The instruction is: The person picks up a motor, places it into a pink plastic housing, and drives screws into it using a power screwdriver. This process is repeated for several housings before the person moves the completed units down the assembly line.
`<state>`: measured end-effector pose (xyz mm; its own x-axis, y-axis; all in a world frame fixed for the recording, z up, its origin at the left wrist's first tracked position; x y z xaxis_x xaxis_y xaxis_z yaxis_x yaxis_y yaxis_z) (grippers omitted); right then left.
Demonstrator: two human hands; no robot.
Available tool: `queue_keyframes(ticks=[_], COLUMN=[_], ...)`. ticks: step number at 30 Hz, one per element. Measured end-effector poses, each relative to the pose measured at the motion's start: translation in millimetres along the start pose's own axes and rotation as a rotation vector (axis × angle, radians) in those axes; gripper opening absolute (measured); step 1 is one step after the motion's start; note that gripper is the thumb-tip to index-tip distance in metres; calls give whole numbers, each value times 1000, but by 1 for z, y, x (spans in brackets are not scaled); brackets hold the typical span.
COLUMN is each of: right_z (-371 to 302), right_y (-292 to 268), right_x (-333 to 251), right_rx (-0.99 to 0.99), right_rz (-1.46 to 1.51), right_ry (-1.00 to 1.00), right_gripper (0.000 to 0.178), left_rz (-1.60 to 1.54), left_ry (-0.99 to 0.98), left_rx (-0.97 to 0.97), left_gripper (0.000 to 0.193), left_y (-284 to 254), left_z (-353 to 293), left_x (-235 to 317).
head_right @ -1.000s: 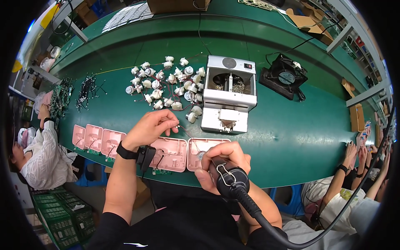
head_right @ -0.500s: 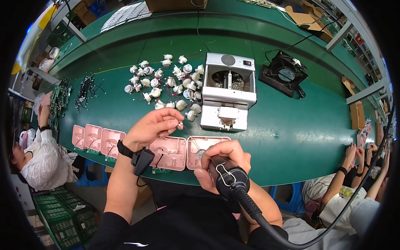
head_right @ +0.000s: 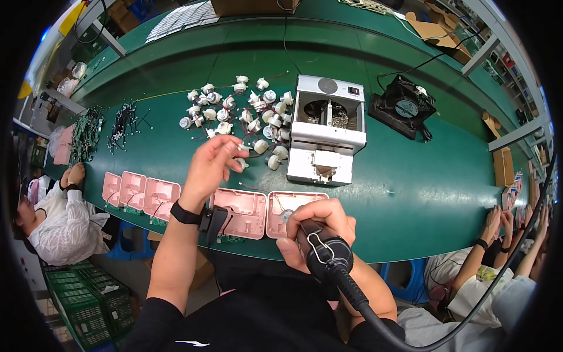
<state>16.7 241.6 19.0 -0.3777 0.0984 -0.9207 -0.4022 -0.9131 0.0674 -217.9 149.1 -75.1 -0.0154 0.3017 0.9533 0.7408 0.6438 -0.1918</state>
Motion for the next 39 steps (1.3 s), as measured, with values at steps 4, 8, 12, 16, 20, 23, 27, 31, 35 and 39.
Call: queue_keyframes(ticks=[4, 8, 12, 16, 20, 23, 27, 31, 35, 39], right_z=[0, -1, -2, 0, 5, 12, 28, 57, 80, 86], right_y=[2, 3, 1, -6, -3, -4, -13, -39, -59, -64], right_x=[-5, -6, -1, 3, 5, 2, -43, -65, -55, -47], right_rx=[-6, -5, -7, 22, 36, 91, 155, 208, 302, 312], right_rz=[-42, -65, -23, -4, 57, 142, 188, 140, 41, -23], right_ry=[-23, -60, -1, -12, 18, 36, -158, -304, -260, -209], right_gripper=[42, 42, 43, 43, 43, 43, 40, 30, 20, 16], left_rz=[-110, -152, 33, 412, 563, 787, 917, 931, 927, 971], left_ry=[168, 349, 386, 414, 545, 683, 697, 737, 763, 776], left_rx=[206, 324, 354, 497, 256, -111, -195, -234, -256, -238], left_gripper=[23, 22, 28, 46, 71, 96, 110, 110, 112, 111], left_y=[-37, -66, -63, -46, -10, 54, 73, 79, 86, 88], left_z=[15, 18, 3, -52, -100, -114, -111, -109, -110, -115], left_x=[-4, 13, 27, 67, 67, 59, 29, 19, 20, 18])
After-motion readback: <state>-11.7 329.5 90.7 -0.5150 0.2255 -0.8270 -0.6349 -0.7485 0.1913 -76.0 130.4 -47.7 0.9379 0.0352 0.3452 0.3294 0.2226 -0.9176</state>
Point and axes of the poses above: each hand's wrist, its own z-axis towards the middle knuckle, its own y-axis out of the palm, x = y × z, the point moved 10 cm from there along z, towards the middle knuckle, and after that the axes turned 5 degrees about z, right-handed, at the moved point
